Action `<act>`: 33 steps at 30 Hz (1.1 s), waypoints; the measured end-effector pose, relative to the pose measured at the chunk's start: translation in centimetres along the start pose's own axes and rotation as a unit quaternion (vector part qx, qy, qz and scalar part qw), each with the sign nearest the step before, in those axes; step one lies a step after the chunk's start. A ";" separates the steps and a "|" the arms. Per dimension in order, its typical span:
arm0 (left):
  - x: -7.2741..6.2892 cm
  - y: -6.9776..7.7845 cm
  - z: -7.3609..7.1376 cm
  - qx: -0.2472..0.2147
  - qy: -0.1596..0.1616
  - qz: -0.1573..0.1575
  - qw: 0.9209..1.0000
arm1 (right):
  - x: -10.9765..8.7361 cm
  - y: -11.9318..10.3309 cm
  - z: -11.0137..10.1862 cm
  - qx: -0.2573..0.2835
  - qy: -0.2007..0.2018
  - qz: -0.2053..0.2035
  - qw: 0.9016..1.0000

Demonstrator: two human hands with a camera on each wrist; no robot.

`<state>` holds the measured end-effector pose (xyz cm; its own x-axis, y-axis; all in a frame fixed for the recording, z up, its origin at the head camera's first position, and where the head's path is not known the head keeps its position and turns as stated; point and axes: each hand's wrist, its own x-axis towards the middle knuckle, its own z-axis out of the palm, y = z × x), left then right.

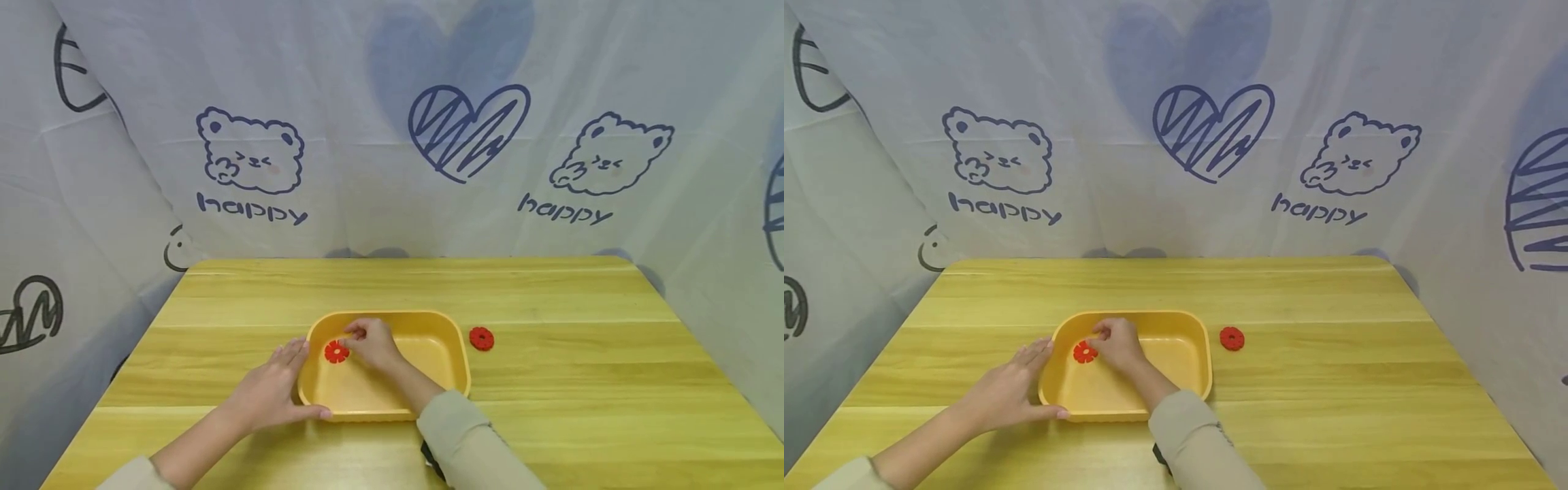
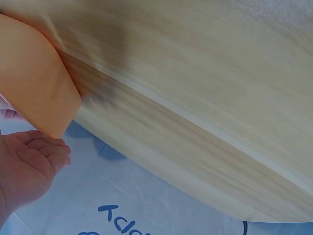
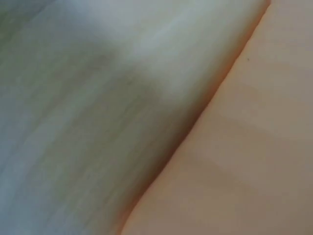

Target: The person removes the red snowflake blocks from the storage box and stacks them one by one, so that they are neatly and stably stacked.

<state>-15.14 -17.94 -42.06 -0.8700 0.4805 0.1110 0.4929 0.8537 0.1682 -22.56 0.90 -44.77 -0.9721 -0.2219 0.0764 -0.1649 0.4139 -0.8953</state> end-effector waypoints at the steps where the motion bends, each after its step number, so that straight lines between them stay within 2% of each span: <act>1: 0.0 0.0 0.0 0.000 -0.001 0.000 1.000 | 0.0 0.1 0.1 -0.003 -0.002 0.001 1.000; 18: 0.1 -0.1 0.2 0.009 0.012 0.011 1.000 | 0.3 1.3 0.6 -0.067 -0.027 0.004 0.997; 27: 0.1 0.0 0.0 0.007 0.007 0.007 1.000 | 0.3 1.5 0.8 -0.141 -0.029 -0.017 0.989; 33: 0.1 0.0 0.1 0.008 0.009 0.006 1.000 | 0.1 1.3 0.8 -0.159 -0.031 -0.023 0.986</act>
<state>-15.27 -17.87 -42.11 -0.8631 0.4877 0.1308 0.5035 0.8508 0.1504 -22.76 0.67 -46.24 -0.9519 -0.2961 0.0783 -0.2624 0.6566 -0.7072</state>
